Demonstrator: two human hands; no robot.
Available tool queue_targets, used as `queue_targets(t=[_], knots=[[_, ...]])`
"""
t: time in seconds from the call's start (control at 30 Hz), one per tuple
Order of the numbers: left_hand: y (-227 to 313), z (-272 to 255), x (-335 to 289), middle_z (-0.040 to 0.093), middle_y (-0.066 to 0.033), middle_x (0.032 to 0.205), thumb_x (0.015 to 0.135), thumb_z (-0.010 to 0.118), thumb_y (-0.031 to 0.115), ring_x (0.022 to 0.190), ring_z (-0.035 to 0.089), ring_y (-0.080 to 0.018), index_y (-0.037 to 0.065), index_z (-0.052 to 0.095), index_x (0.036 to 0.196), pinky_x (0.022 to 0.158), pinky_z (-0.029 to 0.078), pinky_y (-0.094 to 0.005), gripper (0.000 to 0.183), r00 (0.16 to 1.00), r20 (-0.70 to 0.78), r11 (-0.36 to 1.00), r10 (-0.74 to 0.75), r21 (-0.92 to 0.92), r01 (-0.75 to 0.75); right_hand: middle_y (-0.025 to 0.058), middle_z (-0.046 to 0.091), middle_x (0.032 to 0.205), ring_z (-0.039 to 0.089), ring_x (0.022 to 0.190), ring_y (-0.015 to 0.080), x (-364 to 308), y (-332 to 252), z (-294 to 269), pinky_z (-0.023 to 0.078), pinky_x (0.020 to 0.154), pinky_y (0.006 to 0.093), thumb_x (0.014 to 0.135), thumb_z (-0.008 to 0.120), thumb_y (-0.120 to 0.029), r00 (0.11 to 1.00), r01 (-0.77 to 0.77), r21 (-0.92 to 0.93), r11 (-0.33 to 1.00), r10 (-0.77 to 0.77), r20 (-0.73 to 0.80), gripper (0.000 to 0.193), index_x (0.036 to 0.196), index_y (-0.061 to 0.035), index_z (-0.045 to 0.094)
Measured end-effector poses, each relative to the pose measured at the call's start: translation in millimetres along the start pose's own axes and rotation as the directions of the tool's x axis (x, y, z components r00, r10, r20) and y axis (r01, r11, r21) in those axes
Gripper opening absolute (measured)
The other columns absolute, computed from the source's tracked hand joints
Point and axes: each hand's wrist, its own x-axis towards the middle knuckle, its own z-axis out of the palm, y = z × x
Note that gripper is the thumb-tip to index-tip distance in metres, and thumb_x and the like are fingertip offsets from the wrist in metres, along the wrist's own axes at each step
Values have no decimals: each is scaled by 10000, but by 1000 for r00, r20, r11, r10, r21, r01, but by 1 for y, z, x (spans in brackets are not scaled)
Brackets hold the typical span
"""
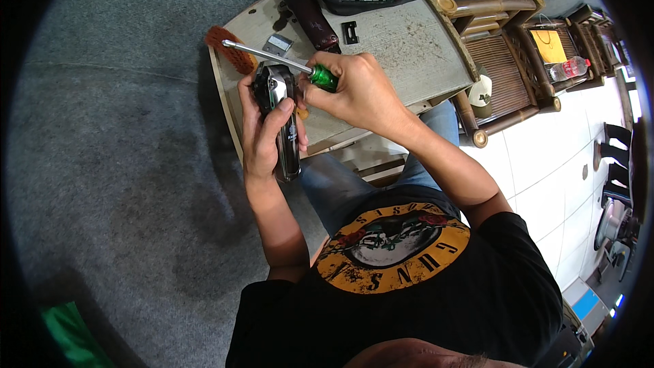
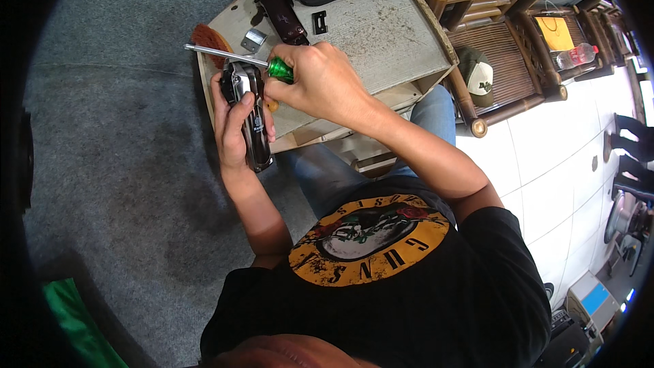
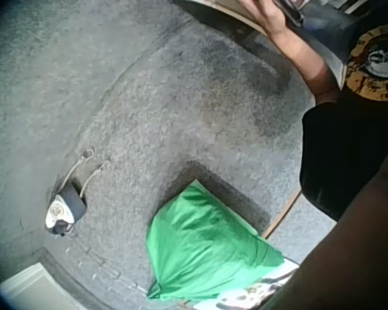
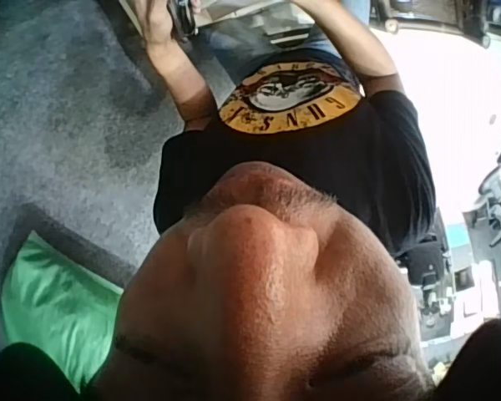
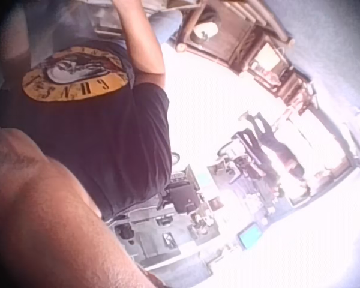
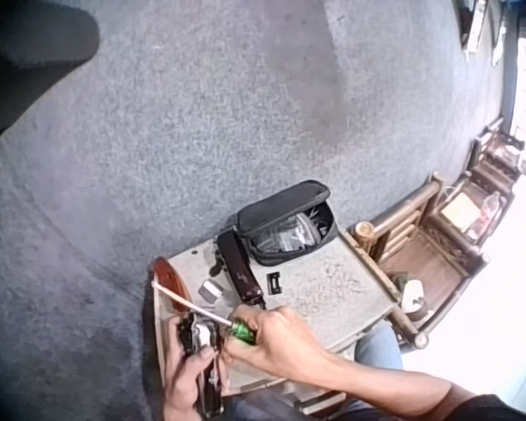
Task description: The person unscrews a screw from a pair of hair clippers using a screwdriver and then removes the metal blade assembly from the plastic housing.
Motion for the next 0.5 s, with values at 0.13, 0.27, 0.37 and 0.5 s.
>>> queue_targets(t=[0.13, 0.27, 0.37, 0.5], knots=[[1, 1, 1, 595, -149, 950, 1005, 581, 168, 505, 584, -168, 63, 371, 1334, 419, 496, -272, 404, 1000, 6, 1000, 10, -3, -10, 199, 662, 627, 706, 586, 356, -1, -2, 1, 562, 584, 418, 816, 750, -172, 1000, -17, -51, 999, 16, -18, 214, 876, 32, 726], [-2, 1, 4, 603, -159, 974, 1010, 592, 171, 515, 589, -158, 66, 356, 1337, 420, 498, -270, 416, 999, 19, 999, 33, -37, -32, 240, 653, 652, 704, 636, 406, 4, 3, 4, 566, 621, 459, 841, 733, -157, 993, 0, -131, 991, -16, -119, 213, 882, 51, 713], [-1, 0, 4, 620, -143, 974, 993, 646, 190, 526, 605, -143, 73, 328, 1356, 423, 502, -271, 497, 1000, 9, 997, 10, -81, -9, 186, 613, 609, 647, 520, 212, 7, 9, 5, 497, 545, 366, 903, 740, -164, 988, -11, -85, 996, -2, -155, 208, 920, 43, 724], [-3, -2, 5, 619, -135, 974, 993, 651, 200, 534, 611, -135, 84, 330, 1360, 435, 512, -265, 501, 999, 35, 996, 33, -78, -31, 108, 691, 711, 619, 597, 102, 7, 13, 6, 483, 559, 330, 930, 717, -131, 984, -34, 16, 999, 36, -175, 193, 1036, 29, 728]])
